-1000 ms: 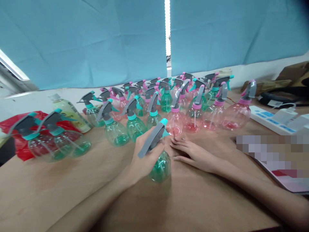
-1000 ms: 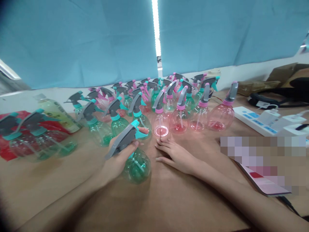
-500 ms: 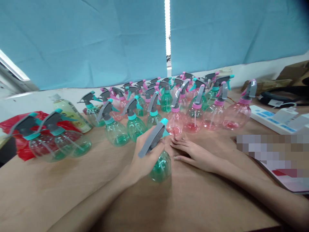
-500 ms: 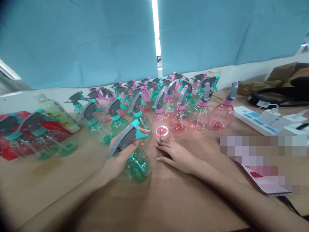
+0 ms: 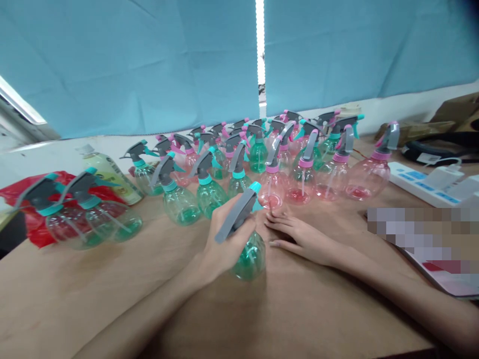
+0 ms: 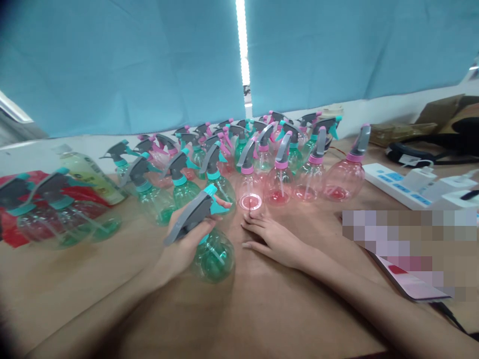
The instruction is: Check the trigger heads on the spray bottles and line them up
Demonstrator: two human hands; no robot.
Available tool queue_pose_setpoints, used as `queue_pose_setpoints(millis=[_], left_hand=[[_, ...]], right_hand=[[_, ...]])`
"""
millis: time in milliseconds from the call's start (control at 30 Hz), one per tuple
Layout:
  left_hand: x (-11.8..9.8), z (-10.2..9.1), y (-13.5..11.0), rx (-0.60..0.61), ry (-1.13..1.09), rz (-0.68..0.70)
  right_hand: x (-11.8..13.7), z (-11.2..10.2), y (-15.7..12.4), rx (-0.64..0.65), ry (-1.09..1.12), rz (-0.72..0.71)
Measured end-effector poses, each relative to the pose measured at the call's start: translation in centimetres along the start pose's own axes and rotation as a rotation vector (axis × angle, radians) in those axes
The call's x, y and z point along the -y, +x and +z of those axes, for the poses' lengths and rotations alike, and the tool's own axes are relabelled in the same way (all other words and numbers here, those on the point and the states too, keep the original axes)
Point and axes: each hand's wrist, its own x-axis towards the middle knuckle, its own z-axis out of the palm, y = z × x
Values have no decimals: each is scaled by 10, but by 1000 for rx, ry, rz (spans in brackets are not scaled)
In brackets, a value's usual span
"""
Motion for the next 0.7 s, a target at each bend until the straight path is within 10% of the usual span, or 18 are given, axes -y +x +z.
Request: queue_pose_setpoints(millis=[700], left_hand=[[3, -1, 0, -21, -20, 31]], right_hand=[[1, -2, 1, 36, -39, 4]])
